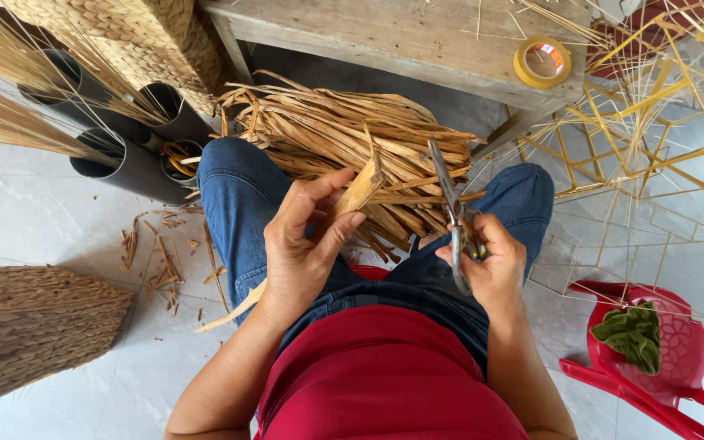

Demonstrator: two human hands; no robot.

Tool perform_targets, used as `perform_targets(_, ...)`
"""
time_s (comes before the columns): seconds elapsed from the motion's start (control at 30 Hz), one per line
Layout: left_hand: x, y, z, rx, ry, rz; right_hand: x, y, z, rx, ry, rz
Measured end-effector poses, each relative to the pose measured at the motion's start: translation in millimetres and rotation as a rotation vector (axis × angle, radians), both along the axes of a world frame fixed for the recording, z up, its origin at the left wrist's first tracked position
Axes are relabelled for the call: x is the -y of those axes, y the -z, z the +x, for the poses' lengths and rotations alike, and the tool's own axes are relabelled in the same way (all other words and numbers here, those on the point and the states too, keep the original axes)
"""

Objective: The person sits on the floor of a craft workshop, moves woven baskets aside, then takes a bundle of dried plant stalks onto their lap and trims and splits individual stalks with scissors, setting trimmed pieces aside.

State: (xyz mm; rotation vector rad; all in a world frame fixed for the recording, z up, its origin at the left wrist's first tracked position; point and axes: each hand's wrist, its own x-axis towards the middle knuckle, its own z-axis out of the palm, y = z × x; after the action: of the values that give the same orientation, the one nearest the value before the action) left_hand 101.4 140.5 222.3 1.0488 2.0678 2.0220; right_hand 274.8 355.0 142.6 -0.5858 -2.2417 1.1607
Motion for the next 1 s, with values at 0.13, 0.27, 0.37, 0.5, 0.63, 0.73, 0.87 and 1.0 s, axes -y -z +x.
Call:
perform_targets(0.13,-0.2,-4.3,2.1,-0.055,-0.046,0.016,-4.1,6.3,3.2,-0.019,0.029,0.038)
perform_targets(0.27,-0.4,-5.0,3.3,-0.065,-0.076,0.026,-4.1,2.0,6.9,-0.16,-0.046,-0.117)
perform_targets(0.37,-2.4,-6.0,4.0,-0.108,-0.095,0.028,-1.9,-4.3,8.0,-0.199,-0.151,-0.278)
perform_targets(0.5,-3.2,-10.0,5.9,-0.12,-0.088,0.026,1.9,-7.0,1.3,-0.213,-0.361,-0.42)
perform_targets(0.63,-2.8,-14.4,6.3,-0.185,-0.107,-0.002,4.5,-8.8,-3.1,-0.147,-0.442,-0.384)
perform_targets(0.73,-3.2,-16.0,6.8,-0.194,-0.096,-0.007,6.6,-11.9,-7.4,-0.108,-0.526,-0.279)
perform_targets(0.87,-4.0,-16.2,7.7,-0.195,-0.047,0.007,12.3,-18.7,-16.3,-0.134,-0.538,-0.243)
perform_targets(1.0,-3.5,-15.5,8.4,-0.173,-0.019,-0.028,14.4,-30.2,-24.7,-0.131,-0.536,-0.12)
